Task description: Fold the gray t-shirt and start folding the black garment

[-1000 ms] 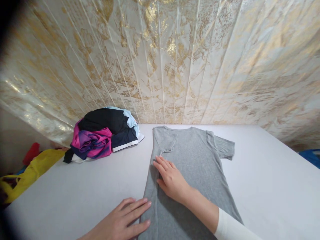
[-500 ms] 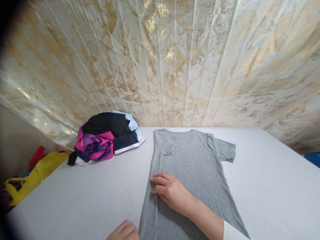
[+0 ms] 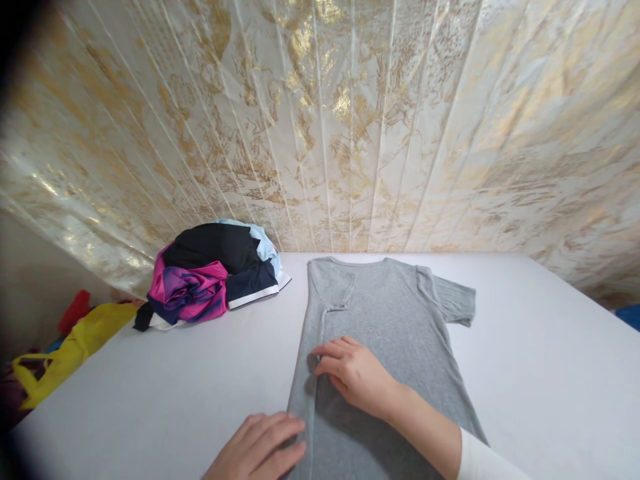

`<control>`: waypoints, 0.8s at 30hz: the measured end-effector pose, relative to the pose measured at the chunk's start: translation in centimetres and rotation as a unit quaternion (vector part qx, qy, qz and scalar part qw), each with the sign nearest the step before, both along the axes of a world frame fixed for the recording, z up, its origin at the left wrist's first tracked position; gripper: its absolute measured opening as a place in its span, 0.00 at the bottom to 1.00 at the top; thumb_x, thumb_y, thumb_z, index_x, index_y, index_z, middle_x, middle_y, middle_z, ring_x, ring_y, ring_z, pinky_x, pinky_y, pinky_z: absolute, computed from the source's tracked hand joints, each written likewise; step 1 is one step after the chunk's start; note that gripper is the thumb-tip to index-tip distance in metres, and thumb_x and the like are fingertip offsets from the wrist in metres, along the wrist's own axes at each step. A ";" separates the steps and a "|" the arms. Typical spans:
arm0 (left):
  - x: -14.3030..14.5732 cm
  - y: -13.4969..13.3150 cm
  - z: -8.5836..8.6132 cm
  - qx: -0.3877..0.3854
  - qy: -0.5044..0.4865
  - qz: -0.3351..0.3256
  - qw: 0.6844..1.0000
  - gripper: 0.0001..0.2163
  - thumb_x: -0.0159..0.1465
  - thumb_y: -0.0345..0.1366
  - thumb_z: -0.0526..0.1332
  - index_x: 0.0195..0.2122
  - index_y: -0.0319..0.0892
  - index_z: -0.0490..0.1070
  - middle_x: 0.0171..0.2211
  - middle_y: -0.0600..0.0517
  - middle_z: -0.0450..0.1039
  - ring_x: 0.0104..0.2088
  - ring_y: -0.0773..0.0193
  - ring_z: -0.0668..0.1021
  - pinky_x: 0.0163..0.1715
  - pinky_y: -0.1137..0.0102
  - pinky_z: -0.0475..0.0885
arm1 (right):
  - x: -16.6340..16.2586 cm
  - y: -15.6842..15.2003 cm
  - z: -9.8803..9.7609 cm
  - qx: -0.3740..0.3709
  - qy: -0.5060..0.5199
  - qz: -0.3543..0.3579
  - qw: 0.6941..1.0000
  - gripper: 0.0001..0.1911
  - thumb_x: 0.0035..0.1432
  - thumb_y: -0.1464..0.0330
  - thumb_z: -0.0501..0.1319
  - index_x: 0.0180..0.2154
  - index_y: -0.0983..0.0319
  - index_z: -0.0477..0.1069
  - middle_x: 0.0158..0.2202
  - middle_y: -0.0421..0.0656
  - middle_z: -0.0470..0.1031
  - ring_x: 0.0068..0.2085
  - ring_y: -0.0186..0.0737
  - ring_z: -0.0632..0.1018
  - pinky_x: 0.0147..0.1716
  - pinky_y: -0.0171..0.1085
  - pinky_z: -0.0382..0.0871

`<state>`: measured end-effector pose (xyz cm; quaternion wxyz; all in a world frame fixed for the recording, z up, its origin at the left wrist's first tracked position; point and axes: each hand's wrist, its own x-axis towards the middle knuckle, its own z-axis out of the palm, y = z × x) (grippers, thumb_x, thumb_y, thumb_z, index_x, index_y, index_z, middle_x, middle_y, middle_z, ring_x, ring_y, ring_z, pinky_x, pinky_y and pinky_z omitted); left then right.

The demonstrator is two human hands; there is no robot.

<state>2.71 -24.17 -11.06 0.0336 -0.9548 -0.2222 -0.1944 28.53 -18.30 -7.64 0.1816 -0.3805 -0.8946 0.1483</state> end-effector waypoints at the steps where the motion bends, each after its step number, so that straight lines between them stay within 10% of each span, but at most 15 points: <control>1: 0.2 0.4 0.2 0.031 0.021 -0.008 0.999 0.13 0.71 0.34 0.48 0.49 0.43 0.70 0.51 0.50 0.73 0.52 0.62 0.71 0.45 0.71 0.67 | 0.4 0.4 0.0 0.001 0.000 -0.021 1.000 0.19 0.57 0.80 0.50 0.42 0.57 0.74 0.52 0.44 0.74 0.48 0.38 0.75 0.48 0.39 0.65; 16: 0.1 2.3 -1.4 0.129 0.095 0.002 0.987 0.16 0.70 0.32 0.50 0.58 0.43 0.64 0.61 0.49 0.63 0.62 0.59 0.62 0.54 0.68 0.62 | 0.9 9.6 -0.6 -0.006 -0.093 -0.100 0.991 0.20 0.62 0.70 0.55 0.56 0.61 0.67 0.62 0.50 0.63 0.62 0.48 0.64 0.56 0.48 0.61; 24: 4.3 7.2 1.2 -0.093 0.140 0.102 0.981 0.27 0.68 0.41 0.53 0.67 0.40 0.49 0.68 0.47 0.45 0.66 0.57 0.54 0.60 0.61 0.56 | -1.5 20.1 2.2 -0.030 -0.075 -0.260 0.962 0.15 0.62 0.70 0.55 0.50 0.64 0.72 0.50 0.50 0.74 0.51 0.40 0.74 0.50 0.32 0.63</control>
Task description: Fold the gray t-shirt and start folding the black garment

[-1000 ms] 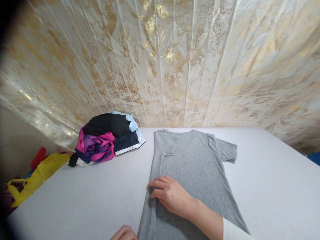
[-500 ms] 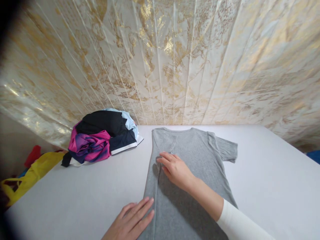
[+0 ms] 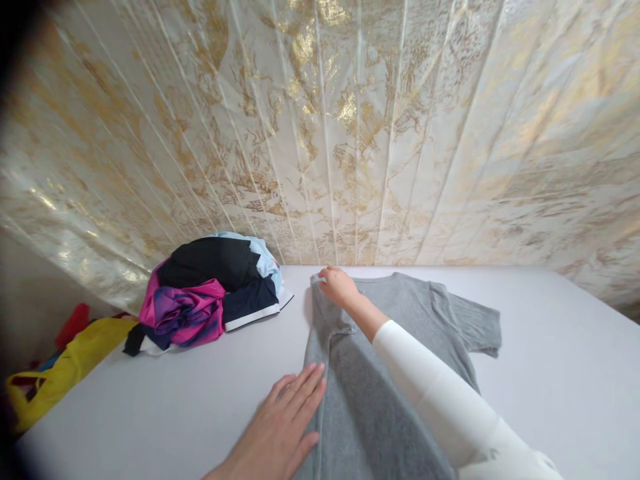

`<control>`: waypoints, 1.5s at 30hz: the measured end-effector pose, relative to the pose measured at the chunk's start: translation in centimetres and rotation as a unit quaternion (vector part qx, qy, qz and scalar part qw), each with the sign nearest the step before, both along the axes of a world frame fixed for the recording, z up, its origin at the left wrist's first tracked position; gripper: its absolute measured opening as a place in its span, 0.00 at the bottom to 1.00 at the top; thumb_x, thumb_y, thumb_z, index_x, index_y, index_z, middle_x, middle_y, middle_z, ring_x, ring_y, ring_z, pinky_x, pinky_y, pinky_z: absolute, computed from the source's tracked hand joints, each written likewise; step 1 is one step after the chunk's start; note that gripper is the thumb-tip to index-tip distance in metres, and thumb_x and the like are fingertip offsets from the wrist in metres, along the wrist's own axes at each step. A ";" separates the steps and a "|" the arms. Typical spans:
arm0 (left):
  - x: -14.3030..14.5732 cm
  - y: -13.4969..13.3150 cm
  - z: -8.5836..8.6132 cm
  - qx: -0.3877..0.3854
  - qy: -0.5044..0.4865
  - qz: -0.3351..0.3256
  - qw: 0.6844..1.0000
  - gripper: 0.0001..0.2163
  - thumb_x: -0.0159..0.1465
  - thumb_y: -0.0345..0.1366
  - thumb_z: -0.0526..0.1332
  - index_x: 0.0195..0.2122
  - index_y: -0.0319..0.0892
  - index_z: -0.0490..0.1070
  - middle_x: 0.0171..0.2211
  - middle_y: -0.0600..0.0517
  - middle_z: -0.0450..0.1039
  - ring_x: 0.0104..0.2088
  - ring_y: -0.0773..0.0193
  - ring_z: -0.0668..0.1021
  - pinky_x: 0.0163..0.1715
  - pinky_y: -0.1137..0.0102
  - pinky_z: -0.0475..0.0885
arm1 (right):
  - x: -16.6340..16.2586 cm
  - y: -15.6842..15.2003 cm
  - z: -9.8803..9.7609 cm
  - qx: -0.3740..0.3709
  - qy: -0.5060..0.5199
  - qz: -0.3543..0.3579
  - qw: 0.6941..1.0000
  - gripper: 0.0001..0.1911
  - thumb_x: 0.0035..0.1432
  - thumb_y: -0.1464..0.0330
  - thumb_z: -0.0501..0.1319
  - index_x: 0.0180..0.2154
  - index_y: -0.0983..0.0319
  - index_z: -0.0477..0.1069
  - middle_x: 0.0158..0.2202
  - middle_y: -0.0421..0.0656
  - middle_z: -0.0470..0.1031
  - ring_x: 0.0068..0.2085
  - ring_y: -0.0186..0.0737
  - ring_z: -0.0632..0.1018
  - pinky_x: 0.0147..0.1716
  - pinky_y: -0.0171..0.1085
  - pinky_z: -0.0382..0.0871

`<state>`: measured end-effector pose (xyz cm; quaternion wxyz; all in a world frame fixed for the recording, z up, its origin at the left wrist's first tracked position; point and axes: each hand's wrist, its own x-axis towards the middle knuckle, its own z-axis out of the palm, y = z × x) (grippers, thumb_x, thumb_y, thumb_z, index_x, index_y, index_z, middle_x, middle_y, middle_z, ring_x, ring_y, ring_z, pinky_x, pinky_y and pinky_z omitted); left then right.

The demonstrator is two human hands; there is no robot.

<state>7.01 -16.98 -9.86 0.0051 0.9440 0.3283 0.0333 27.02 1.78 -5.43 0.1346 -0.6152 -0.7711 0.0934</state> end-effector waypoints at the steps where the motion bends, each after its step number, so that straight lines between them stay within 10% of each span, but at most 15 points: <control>1: 0.6 0.8 0.1 -0.012 -0.004 0.016 1.000 0.26 0.69 0.41 0.51 0.67 0.40 0.48 0.68 0.48 0.43 0.67 0.57 0.53 0.61 0.60 0.56 | -0.6 1.2 -0.2 -0.004 -0.005 -0.014 1.000 0.15 0.62 0.69 0.56 0.48 0.65 0.73 0.49 0.51 0.75 0.50 0.41 0.75 0.49 0.33 0.64; 12: 1.2 3.8 -1.6 -0.054 -0.038 0.022 0.998 0.31 0.70 0.50 0.47 0.69 0.42 0.38 0.69 0.50 0.32 0.68 0.56 0.45 0.62 0.58 0.52 | -2.8 7.3 -2.6 -0.061 -0.035 -0.108 0.992 0.14 0.63 0.67 0.53 0.43 0.64 0.75 0.42 0.53 0.79 0.44 0.44 0.78 0.38 0.36 0.67; 29: 1.2 3.5 -1.5 -0.055 -0.016 0.048 0.997 0.33 0.68 0.50 0.51 0.68 0.42 0.40 0.68 0.48 0.36 0.67 0.52 0.48 0.61 0.52 0.55 | -0.8 2.3 -4.1 0.078 0.066 0.014 0.995 0.11 0.59 0.71 0.56 0.45 0.62 0.67 0.45 0.48 0.74 0.47 0.40 0.73 0.47 0.36 0.64; 34: 0.9 3.1 -0.1 -0.072 -0.005 0.060 0.996 0.31 0.67 0.51 0.51 0.67 0.40 0.48 0.68 0.46 0.42 0.66 0.50 0.54 0.60 0.49 0.57 | 8.3 -4.1 -5.7 0.149 0.098 0.041 0.983 0.15 0.57 0.69 0.55 0.48 0.59 0.66 0.49 0.48 0.72 0.50 0.45 0.72 0.51 0.44 0.64; 40: 3.8 3.8 2.0 -0.057 -0.044 0.132 0.989 0.26 0.68 0.48 0.53 0.62 0.40 0.59 0.63 0.43 0.58 0.63 0.50 0.61 0.61 0.50 0.55 | 27.7 -8.9 -7.5 0.161 -0.028 -0.269 0.949 0.19 0.55 0.63 0.53 0.45 0.65 0.70 0.46 0.57 0.75 0.48 0.55 0.75 0.49 0.49 0.66; 45: 8.7 6.7 2.5 -0.046 -0.087 0.058 0.993 0.23 0.66 0.40 0.56 0.61 0.41 0.60 0.65 0.43 0.53 0.63 0.53 0.61 0.59 0.56 0.58 | 32.2 -10.1 -8.0 0.103 -0.067 -0.319 0.940 0.17 0.53 0.59 0.57 0.39 0.64 0.74 0.43 0.56 0.76 0.45 0.55 0.77 0.44 0.47 0.68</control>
